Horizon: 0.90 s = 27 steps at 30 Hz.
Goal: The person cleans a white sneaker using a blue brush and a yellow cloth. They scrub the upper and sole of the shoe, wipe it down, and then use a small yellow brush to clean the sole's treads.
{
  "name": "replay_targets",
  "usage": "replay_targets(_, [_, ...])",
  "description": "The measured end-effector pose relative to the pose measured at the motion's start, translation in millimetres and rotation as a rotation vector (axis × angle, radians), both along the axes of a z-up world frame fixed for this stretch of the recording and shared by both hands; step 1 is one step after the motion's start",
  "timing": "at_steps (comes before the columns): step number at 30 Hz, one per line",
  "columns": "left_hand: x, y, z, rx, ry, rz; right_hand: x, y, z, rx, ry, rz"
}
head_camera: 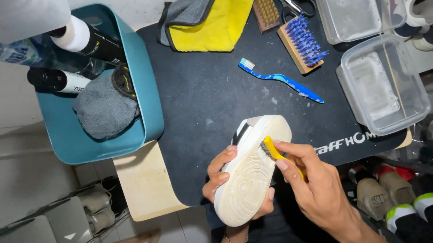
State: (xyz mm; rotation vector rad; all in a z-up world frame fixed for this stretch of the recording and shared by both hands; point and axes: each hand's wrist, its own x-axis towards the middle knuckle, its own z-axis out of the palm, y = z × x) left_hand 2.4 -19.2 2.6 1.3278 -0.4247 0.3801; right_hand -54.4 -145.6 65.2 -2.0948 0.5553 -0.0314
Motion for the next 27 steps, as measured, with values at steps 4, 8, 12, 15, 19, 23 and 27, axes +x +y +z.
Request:
replay_targets(4, [-0.6,1.5,-4.3,-0.019,0.004,0.003,-4.4,5.1,4.5,-0.099,-0.187,0.107])
replay_targets(8, [-0.7,2.5,-7.3,-0.047,0.005,0.008,-11.3,7.3,7.0,-0.061,-0.125,0.106])
replay_targets(12, [2.2,1.9,-0.7,-0.026,0.012,0.012,-1.0,0.7,4.8,-0.171,-0.117,0.062])
replay_targets(15, [-1.3,5.6,-1.2,-0.003,0.055,0.004,-5.3,3.1,2.8,0.021,-0.048,0.125])
replay_targets(19, [-1.2,3.7,-0.9,-0.011,0.048,0.016,-6.1,5.5,2.2,-0.046,-0.095,0.097])
replay_targets(23, [-0.1,-1.2,-0.7,-0.022,0.044,0.015,4.5,-0.7,1.9,-0.186,-0.147,0.042])
replay_targets(27, [2.5,-4.1,-1.9,-0.036,0.021,0.032,-4.7,3.5,3.1,0.032,-0.015,0.081])
